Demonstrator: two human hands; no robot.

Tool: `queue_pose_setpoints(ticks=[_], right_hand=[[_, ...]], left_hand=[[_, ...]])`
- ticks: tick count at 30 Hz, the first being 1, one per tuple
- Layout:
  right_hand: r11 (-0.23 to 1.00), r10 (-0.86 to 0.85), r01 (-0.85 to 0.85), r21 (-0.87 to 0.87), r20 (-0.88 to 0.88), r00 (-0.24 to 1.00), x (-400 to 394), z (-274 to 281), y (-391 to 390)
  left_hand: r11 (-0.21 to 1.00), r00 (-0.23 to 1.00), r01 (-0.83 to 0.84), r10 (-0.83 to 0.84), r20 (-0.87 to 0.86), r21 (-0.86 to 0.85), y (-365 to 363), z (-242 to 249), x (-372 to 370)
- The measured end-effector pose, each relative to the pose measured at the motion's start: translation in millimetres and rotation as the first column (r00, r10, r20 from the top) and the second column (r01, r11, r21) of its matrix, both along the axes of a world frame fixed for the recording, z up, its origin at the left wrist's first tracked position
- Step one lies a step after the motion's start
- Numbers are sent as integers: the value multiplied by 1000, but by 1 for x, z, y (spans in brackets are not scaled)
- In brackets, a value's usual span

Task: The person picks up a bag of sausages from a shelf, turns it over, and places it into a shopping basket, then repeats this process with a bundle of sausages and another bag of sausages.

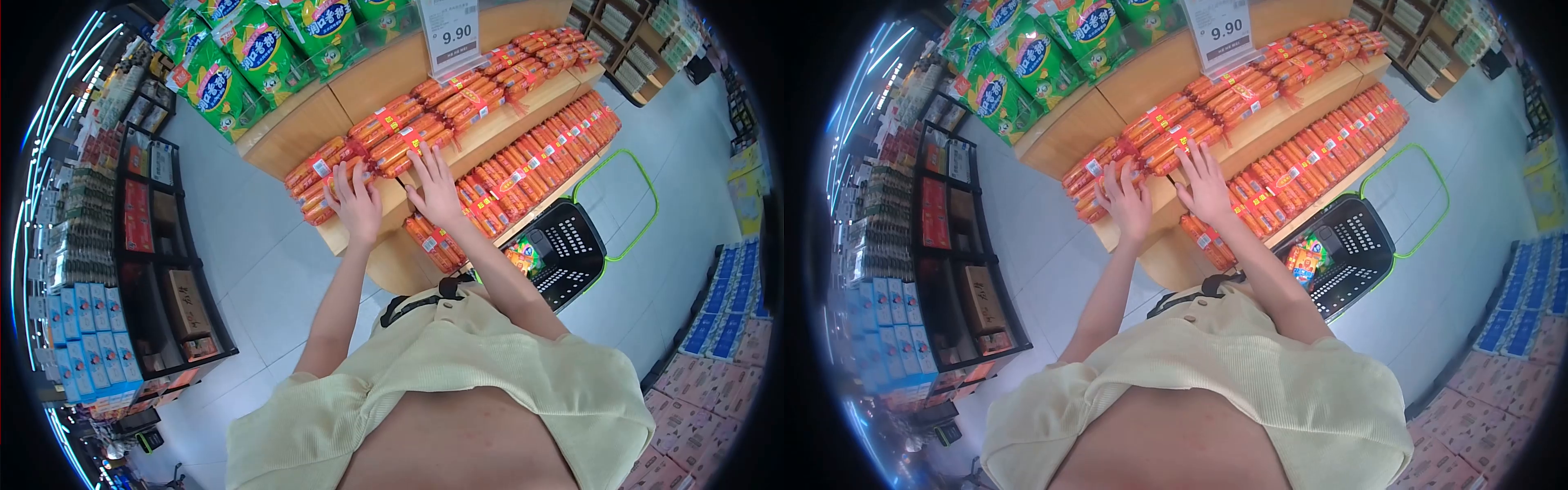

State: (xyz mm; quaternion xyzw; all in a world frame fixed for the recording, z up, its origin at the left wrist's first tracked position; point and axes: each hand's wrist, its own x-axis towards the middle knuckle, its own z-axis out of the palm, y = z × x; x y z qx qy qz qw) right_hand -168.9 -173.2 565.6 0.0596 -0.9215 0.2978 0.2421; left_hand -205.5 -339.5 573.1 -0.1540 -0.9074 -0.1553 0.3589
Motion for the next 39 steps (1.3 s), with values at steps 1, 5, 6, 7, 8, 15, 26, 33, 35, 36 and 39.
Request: queue_pose_setpoints(ticks=[1,5,6,7,8,15,26,33,35,36,39], right_hand=[[1000,-11,11,10,-11,1000,-1,-2,-1],[997,-12,11,70,13,1000,-7,3,1],[997,-5,4,71,14,1000,-10,5,1],[996,-10,7,91,41,999,-13,7,1],[994,-18,10,110,67,998,-14,7,1],[992,-17,5,127,94,995,-13,9,1],[975,-29,5,224,107,994,-12,16,3],[964,29,-51,262,86,996,-9,19,15],[941,34,-72,331,118,992,-10,22,20],[939,42,-76,335,108,993,-12,23,24],[901,82,-116,417,99,992,-15,28,31]], left_hand=[[999,999,-27,28,-25,38,0,0,1],[997,997,-76,77,23,-33,-3,-4,-1],[995,996,-83,84,26,-52,-3,-4,-2],[994,996,-88,90,28,-71,-2,-4,-2],[993,995,-91,93,29,-70,-3,-5,-2],[996,996,-75,77,49,-38,-2,-3,-3],[999,999,-29,28,42,13,-3,4,2],[1000,1000,-3,3,16,18,-7,5,5],[1000,1000,-1,1,18,20,-7,6,6],[1000,999,8,-8,32,17,-8,6,7],[1000,999,16,-17,38,14,-11,7,10]])
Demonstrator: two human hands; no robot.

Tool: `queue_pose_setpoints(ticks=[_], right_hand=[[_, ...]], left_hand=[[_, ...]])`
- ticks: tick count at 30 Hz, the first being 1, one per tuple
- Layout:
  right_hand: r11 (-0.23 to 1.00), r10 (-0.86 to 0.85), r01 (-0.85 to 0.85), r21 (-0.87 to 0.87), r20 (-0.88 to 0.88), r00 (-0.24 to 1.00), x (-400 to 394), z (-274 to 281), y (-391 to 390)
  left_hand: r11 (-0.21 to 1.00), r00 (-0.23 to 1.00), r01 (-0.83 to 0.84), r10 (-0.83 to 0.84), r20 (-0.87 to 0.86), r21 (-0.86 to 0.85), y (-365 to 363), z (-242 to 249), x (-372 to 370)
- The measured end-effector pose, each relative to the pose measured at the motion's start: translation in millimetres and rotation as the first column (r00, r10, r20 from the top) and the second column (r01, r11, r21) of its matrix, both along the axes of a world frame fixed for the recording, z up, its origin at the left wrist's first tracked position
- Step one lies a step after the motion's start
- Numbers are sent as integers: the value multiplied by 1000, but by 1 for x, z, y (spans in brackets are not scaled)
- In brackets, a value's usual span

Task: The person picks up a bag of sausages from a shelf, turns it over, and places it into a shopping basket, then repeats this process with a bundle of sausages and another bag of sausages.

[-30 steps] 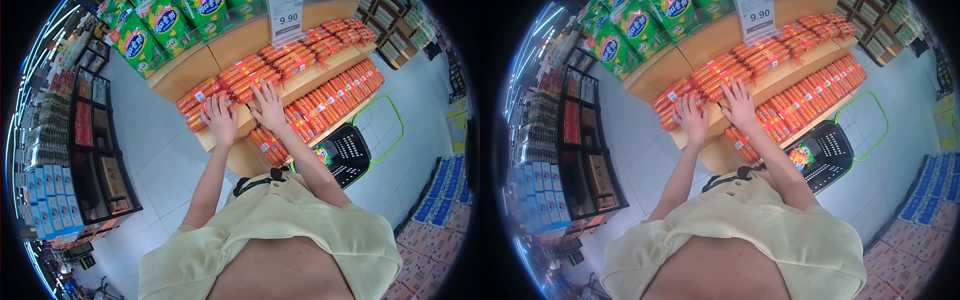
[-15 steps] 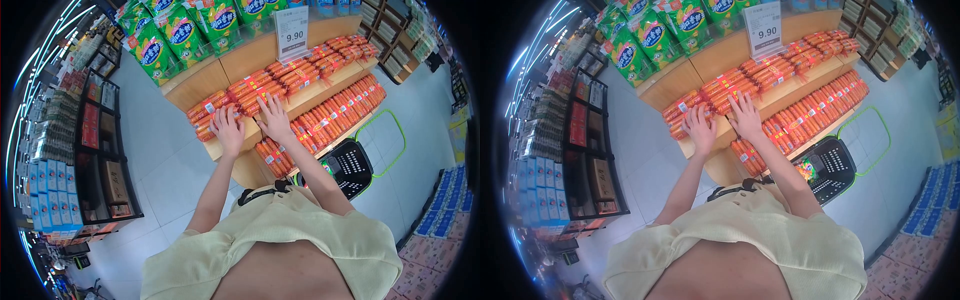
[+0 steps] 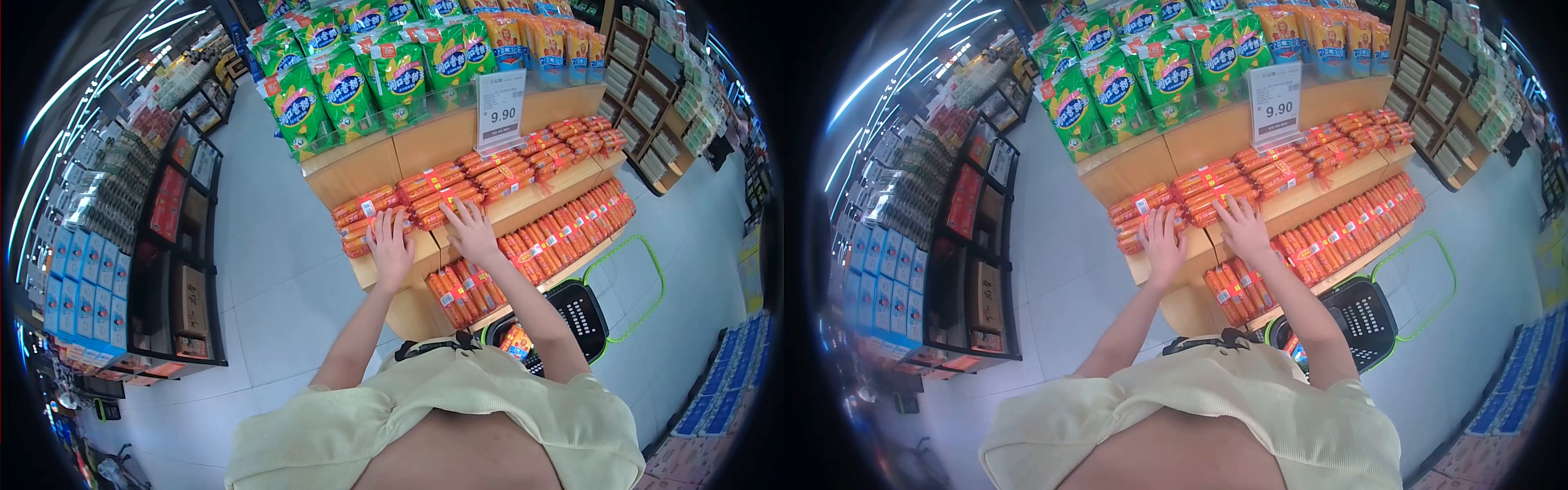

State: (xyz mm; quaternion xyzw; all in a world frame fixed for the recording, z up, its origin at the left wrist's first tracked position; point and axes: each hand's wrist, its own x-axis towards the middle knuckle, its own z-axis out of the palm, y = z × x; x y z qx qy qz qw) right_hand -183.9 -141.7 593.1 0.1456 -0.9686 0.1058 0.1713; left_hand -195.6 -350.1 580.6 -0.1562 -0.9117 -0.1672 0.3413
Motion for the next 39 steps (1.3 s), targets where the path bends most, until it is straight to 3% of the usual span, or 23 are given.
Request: queue_pose_setpoints(ticks=[11,19,21,22,23,25,26,30,32,34,35,37,38,39], right_hand=[[991,38,-35,128,-18,999,-17,9,3],[976,215,-216,-7,150,965,-37,40,18],[968,246,-229,-105,194,950,-42,51,23],[950,281,-235,-204,236,930,-46,58,25],[952,276,-231,-201,236,932,-49,66,25],[879,327,-244,-411,145,934,-56,87,19],[881,321,-238,-408,147,936,-60,102,15],[910,183,-235,-341,-180,967,-102,144,-3],[900,126,-220,-377,-258,958,-128,167,-13],[875,18,-159,-458,-298,954,-152,181,-23],[838,-87,-107,-535,-325,942,-163,185,-26],[861,-171,-29,-508,-344,923,-185,181,-29],[875,-244,40,-483,-368,897,-196,178,-27],[879,-244,41,-474,-375,895,-204,178,-24]], left_hand=[[997,998,40,-37,55,-64,-8,3,4],[995,957,97,-96,273,9,-12,41,0],[955,911,258,-291,292,147,-19,71,-14],[917,907,329,-373,195,224,-20,89,-21],[915,905,334,-378,194,226,-22,106,-31],[891,906,417,-422,-10,180,-24,141,-52],[876,896,443,-435,-84,189,-24,161,-63],[877,902,423,-382,-202,227,-21,213,-126],[877,906,413,-369,-209,244,-16,228,-161],[824,926,284,-369,84,490,-10,224,-194],[821,923,290,-376,82,491,-8,217,-202],[857,912,223,-352,210,465,0,206,-212],[910,949,189,-266,170,370,4,212,-200],[905,949,194,-271,163,378,6,213,-198]])
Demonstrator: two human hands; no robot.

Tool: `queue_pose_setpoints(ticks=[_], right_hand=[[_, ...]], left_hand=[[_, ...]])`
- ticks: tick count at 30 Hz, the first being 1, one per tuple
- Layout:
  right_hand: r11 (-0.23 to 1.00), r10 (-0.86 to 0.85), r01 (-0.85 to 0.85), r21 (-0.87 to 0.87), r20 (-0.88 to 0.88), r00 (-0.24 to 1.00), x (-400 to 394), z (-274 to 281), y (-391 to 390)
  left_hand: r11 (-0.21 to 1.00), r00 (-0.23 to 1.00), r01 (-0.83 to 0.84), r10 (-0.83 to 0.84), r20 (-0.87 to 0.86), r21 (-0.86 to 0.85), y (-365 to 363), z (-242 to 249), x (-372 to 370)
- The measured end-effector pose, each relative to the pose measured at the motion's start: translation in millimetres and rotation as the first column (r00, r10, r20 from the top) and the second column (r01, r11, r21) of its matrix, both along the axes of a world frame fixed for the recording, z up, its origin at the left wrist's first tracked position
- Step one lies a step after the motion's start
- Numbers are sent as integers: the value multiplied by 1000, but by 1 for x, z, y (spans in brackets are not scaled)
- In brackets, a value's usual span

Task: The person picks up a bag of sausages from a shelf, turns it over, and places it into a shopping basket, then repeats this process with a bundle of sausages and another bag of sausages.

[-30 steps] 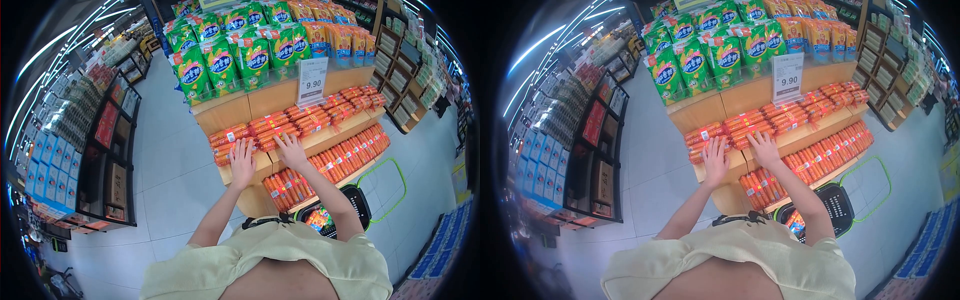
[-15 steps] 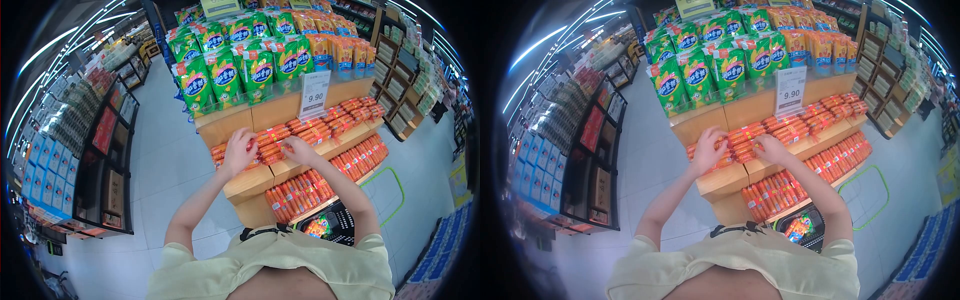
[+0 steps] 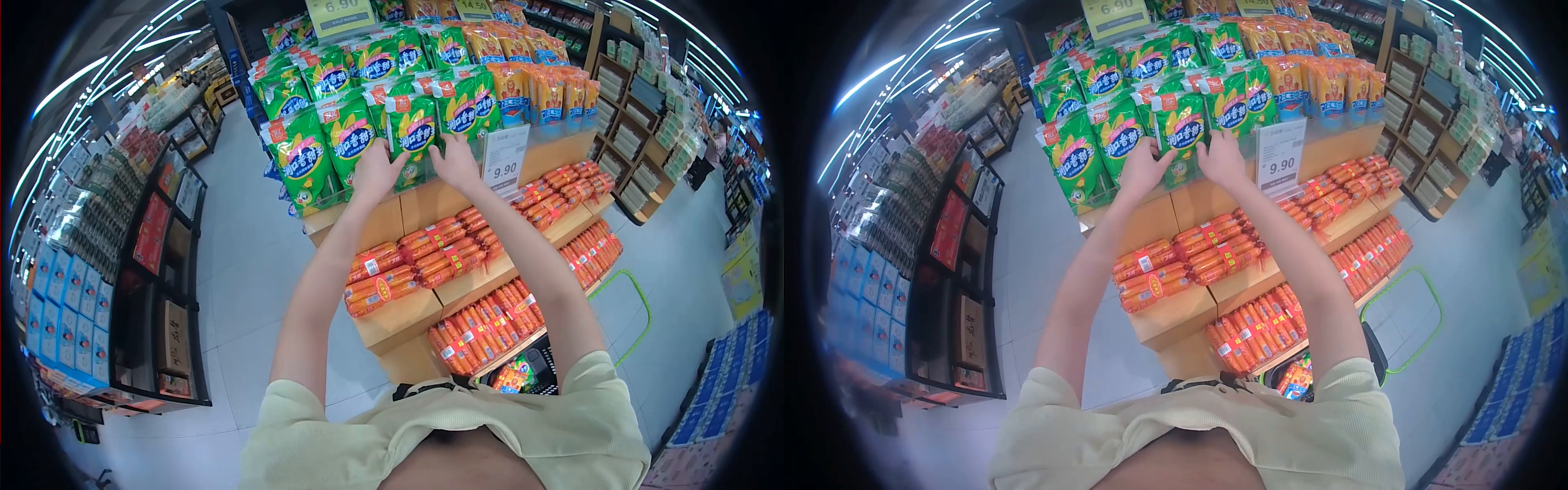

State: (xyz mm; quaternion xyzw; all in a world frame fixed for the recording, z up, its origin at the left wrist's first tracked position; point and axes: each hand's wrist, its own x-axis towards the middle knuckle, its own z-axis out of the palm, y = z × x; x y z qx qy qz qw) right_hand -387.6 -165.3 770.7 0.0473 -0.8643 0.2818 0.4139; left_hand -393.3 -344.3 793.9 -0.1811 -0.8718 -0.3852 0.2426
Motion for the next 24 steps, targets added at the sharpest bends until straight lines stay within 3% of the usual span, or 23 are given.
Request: queue_pose_setpoints(ticks=[2,3,5,8,10,12,14,16,18,20,22,24], right_hand=[[998,-39,24,62,248,968,-6,2,-1],[997,-35,18,69,251,967,-5,7,-4],[995,-81,44,95,434,897,-2,17,-6],[995,-95,86,41,400,911,-9,14,-8],[998,-59,68,-6,434,899,-13,16,-6],[997,-15,49,-61,465,885,-14,20,-9],[980,114,-38,-194,399,910,-11,21,-15],[971,170,-105,-214,315,934,-6,25,-23],[958,217,-163,-235,223,950,6,35,-31],[929,307,-295,-224,21,951,20,47,-37],[884,385,-374,-279,-14,923,48,69,-42],[884,451,-461,-77,-119,885,84,82,-47]], left_hand=[[1000,1000,2,-1,27,-2,-2,-1,1],[1000,1000,11,-11,14,10,-3,-2,-2],[998,997,-12,16,72,-56,-3,1,-2],[990,987,-18,40,156,-142,-2,7,6],[993,997,-32,23,-77,-115,-1,-1,5],[999,993,-8,3,-116,-44,-2,-7,1],[1000,988,15,-12,-156,15,-6,-9,-1],[962,976,130,-82,-202,240,-9,-6,0],[944,963,163,-89,-255,286,-13,-5,4],[794,956,275,-162,-246,543,-20,-2,11],[746,960,254,-115,-256,616,-29,5,32],[609,933,346,-142,-332,713,-40,18,67]])
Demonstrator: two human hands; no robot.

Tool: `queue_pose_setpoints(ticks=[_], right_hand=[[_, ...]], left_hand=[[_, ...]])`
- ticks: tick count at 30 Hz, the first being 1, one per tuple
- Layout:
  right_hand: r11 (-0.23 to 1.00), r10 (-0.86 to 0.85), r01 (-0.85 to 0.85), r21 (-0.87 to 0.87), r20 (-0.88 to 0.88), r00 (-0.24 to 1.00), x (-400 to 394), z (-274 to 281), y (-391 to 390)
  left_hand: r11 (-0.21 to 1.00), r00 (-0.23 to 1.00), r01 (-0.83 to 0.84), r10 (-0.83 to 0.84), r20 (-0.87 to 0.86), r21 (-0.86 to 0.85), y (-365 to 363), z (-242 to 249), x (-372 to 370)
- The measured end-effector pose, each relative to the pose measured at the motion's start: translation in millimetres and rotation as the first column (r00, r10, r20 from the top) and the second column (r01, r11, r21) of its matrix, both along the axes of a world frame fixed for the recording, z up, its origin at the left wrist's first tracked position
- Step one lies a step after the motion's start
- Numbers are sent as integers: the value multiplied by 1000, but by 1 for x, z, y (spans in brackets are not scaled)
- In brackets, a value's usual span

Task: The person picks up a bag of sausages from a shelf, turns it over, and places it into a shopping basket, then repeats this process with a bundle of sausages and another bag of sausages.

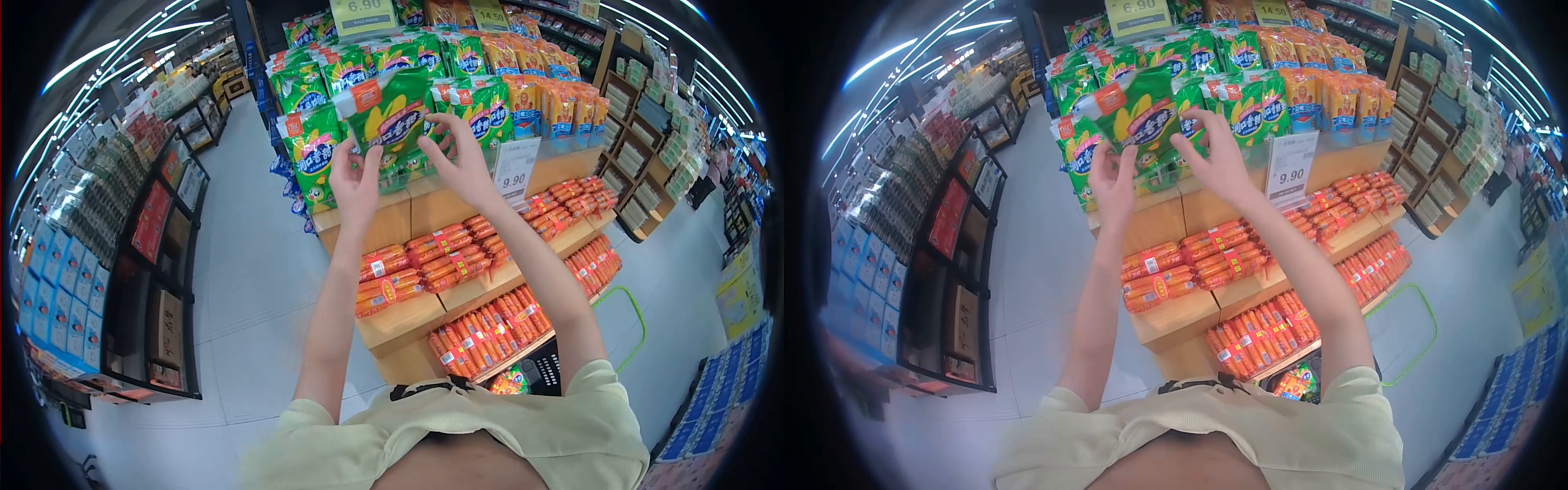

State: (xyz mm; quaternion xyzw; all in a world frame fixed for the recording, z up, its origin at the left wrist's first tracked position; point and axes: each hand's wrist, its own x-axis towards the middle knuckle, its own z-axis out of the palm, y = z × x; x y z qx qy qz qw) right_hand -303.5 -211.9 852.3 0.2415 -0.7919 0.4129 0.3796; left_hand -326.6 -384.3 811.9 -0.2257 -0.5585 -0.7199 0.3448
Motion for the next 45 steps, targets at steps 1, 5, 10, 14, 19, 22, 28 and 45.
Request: queue_pose_setpoints(ticks=[1,5,10,14,19,22,28,45], right_hand=[[1000,-5,5,-7,-5,1000,15,2,-3],[870,473,-403,-283,248,845,76,-3,-8],[710,668,-286,-643,488,562,140,-5,-5],[653,673,-214,-726,427,604,166,-3,-1],[678,636,-204,-706,424,645,192,-6,14],[713,633,-214,-668,480,607,206,-10,26],[655,705,-219,-723,481,521,226,-8,46],[739,579,-160,-654,495,648,248,-21,81]], left_hand=[[1000,1000,5,-5,-5,-7,-4,6,22],[931,914,322,-354,200,175,-15,20,106],[914,886,375,-403,229,157,-3,30,147],[861,776,490,-501,382,133,6,30,169],[796,640,597,-401,655,-97,13,30,207],[783,654,611,-419,630,-114,21,28,218],[782,640,622,-480,600,-37,32,17,220],[596,389,750,-749,536,288,69,14,237]])
